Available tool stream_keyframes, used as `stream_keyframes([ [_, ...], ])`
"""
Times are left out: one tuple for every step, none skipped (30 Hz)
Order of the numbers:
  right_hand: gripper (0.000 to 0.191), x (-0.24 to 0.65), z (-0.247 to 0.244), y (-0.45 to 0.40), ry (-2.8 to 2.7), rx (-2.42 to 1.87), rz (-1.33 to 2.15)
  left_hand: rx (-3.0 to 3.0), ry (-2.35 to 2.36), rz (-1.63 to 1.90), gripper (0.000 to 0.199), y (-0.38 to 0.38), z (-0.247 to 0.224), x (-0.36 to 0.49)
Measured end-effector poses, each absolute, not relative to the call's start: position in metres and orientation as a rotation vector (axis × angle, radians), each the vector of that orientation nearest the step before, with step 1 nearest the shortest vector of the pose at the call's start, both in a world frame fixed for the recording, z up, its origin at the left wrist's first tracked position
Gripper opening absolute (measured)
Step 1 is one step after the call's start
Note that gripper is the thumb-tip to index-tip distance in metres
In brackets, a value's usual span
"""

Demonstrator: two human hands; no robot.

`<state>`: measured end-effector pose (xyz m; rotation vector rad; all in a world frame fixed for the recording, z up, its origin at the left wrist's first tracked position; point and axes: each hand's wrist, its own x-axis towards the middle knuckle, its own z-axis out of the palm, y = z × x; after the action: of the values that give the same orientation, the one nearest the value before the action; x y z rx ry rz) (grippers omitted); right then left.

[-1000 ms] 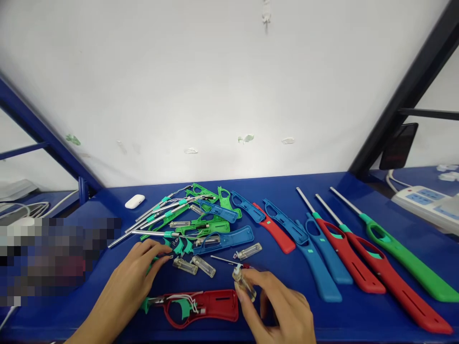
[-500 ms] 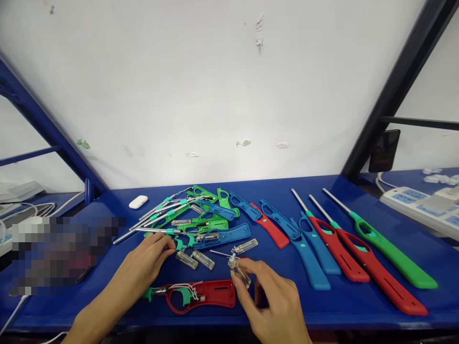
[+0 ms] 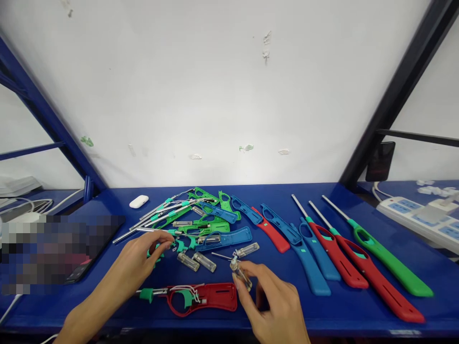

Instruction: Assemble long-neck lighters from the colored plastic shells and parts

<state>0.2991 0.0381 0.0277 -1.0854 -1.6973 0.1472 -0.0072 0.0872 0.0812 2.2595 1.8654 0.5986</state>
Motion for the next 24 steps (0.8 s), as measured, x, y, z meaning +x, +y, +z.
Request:
stream_keyframes([
  [0.012,0.299,0.028,0.038,-1.700,-1.077,0.141,2.263,1.866,0.594,0.031,0.087,0.081,-0.008],
  [0.012,0.299,0.028,0.038,-1.706,-1.068,0.134,2.268,1.864,0.584,0.030,0.086,0.080,-0.009],
  [0.012,0.299,0.029,0.039,-1.716,-1.061,0.129,2.274,1.860,0.568,0.028,0.086,0.079,-0.009],
  [0.012,0.300,0.029,0.038,-1.728,-1.060,0.127,2.279,1.856,0.547,0.027,0.086,0.078,-0.009],
  [0.012,0.300,0.028,0.038,-1.737,-1.065,0.128,2.284,1.854,0.525,0.025,0.086,0.076,-0.008],
  [0.013,0.300,0.028,0.038,-1.741,-1.072,0.133,2.288,1.856,0.502,0.023,0.087,0.075,-0.007],
  [0.013,0.300,0.027,0.038,-1.738,-1.081,0.140,2.291,1.862,0.479,0.023,0.088,0.073,-0.006],
  [0.014,0.299,0.026,0.038,-1.731,-1.085,0.146,2.294,1.871,0.456,0.021,0.089,0.072,-0.004],
  [0.014,0.299,0.025,0.038,-1.722,-1.085,0.150,2.297,1.880,0.435,0.019,0.090,0.071,-0.003],
  [0.014,0.299,0.024,0.037,-1.712,-1.083,0.153,2.300,1.889,0.415,0.016,0.090,0.070,-0.002],
  [0.014,0.299,0.023,0.038,-1.709,-1.079,0.153,2.304,1.897,0.398,0.014,0.091,0.070,-0.001],
  [0.014,0.299,0.022,0.038,-1.713,-1.073,0.152,2.306,1.905,0.382,0.014,0.092,0.070,0.000],
  [0.013,0.300,0.021,0.038,-1.723,-1.063,0.146,2.308,1.913,0.368,0.016,0.092,0.071,0.000],
  [0.014,0.300,0.021,0.038,-1.736,-1.054,0.138,2.309,1.920,0.354,0.018,0.092,0.071,0.000],
  [0.014,0.301,0.021,0.039,-1.751,-1.048,0.126,2.310,1.925,0.342,0.019,0.092,0.072,0.000],
  [0.014,0.302,0.021,0.039,-1.765,-1.047,0.113,2.310,1.926,0.330,0.019,0.092,0.073,-0.001],
  [0.014,0.302,0.021,0.039,-1.779,-1.048,0.100,2.309,1.926,0.320,0.020,0.092,0.073,-0.002],
  [0.014,0.303,0.022,0.040,-1.792,-1.051,0.091,2.306,1.923,0.311,0.021,0.093,0.072,-0.003],
  [0.014,0.303,0.021,0.040,-1.800,-1.050,0.083,2.299,1.922,0.304,0.022,0.094,0.072,-0.004],
  [0.014,0.304,0.021,0.040,-1.803,-1.046,0.078,2.289,1.923,0.299,0.024,0.095,0.071,-0.005],
  [0.014,0.304,0.020,0.040,-1.801,-1.041,0.076,2.277,1.926,0.297,0.026,0.096,0.069,-0.006],
  [0.014,0.304,0.019,0.040,-1.797,-1.040,0.079,2.265,1.929,0.300,0.028,0.097,0.068,-0.006],
  [0.015,0.304,0.018,0.039,-1.789,-1.047,0.087,2.253,1.928,0.309,0.029,0.098,0.067,-0.007],
  [0.015,0.303,0.017,0.039,-1.778,-1.059,0.099,2.245,1.923,0.325,0.029,0.099,0.067,-0.007],
])
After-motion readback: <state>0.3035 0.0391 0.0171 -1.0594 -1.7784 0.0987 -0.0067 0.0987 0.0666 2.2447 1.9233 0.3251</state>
